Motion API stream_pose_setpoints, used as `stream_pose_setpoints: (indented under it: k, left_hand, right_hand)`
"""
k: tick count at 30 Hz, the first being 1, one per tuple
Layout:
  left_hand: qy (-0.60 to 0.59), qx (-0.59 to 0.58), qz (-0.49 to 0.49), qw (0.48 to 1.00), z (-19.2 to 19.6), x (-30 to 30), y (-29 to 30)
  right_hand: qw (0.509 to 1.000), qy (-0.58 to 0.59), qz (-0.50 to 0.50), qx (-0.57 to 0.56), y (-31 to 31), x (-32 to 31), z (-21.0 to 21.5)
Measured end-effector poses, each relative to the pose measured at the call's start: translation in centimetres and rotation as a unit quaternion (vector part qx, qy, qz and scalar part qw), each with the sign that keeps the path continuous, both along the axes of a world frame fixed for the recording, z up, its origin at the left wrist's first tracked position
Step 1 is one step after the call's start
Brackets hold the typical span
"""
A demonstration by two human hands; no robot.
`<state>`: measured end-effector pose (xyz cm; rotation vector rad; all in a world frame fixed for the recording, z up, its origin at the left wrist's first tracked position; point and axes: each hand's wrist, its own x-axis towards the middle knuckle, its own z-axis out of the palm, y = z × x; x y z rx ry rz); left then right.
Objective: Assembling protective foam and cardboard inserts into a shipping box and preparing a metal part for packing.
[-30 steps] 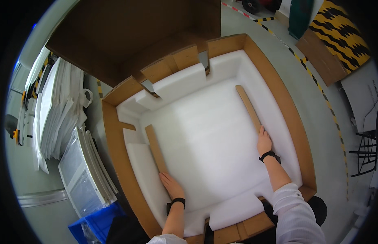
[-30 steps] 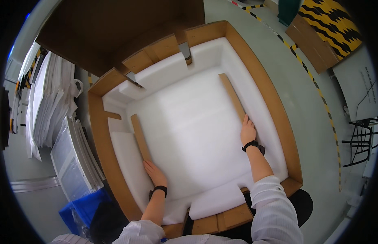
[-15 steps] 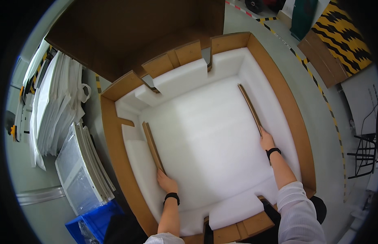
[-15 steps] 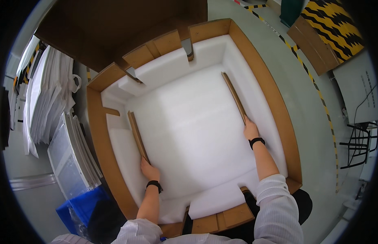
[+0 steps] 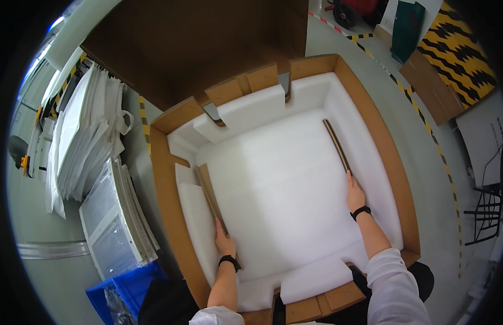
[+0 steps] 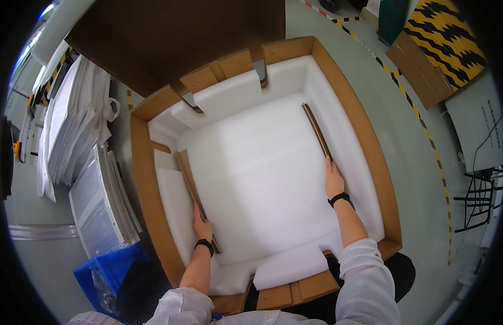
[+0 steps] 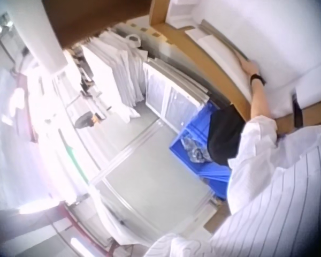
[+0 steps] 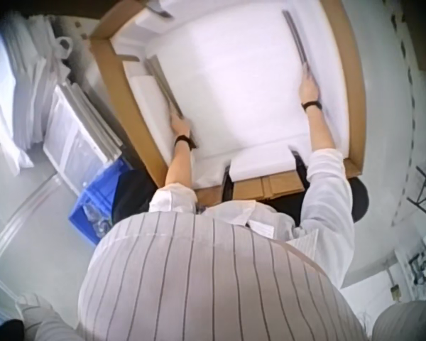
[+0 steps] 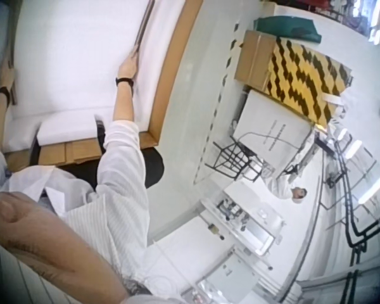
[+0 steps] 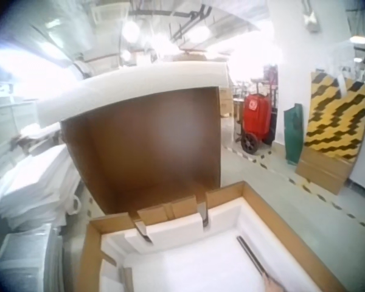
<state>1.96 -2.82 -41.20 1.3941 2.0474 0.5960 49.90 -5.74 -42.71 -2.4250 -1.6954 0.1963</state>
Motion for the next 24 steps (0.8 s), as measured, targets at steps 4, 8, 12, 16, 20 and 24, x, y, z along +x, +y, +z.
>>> stream_pose_setpoints:
  k: [4,8,12,16,20,24]
  left_hand:
    - [0.025,-0.085,-0.012,0.996,0.6,0.8,-0.9]
    - [0.078,-0.102,-0.047,0.991,-0.2,0.8,-1.4]
    - [0.138,-0.103,-0.111,0.979,-0.9,-0.1,-1.5]
    - [-0.022,-0.088,0.007,0.996,0.5,1.8,-0.7]
    - [0.053,-0.009,-0.024,0.998,-3.2,-1.3,-0.7]
    - [0.061,-0.028,-0.094,0.993,-1.4,0.3,-0.6]
  right_hand:
    - [0.998,-0.044,0.023,-0.028,-0.6,1.1,-0.4]
    - [0.998,-0.033,0.024,-0.050,-0.7,0.9,-0.5]
    - [0.994,-0.005,-0.016,-0.111,0.1,0.0,0.1]
    - [0.996,-0.039,-0.017,-0.073,-1.1,0.9,-0.6]
    - [0.996,-0.013,-0.008,-0.087,-0.4,-0.3,-1.4]
    - [0.998,-0.008,-0.014,-0.066,-0.6,0.8,-1.2]
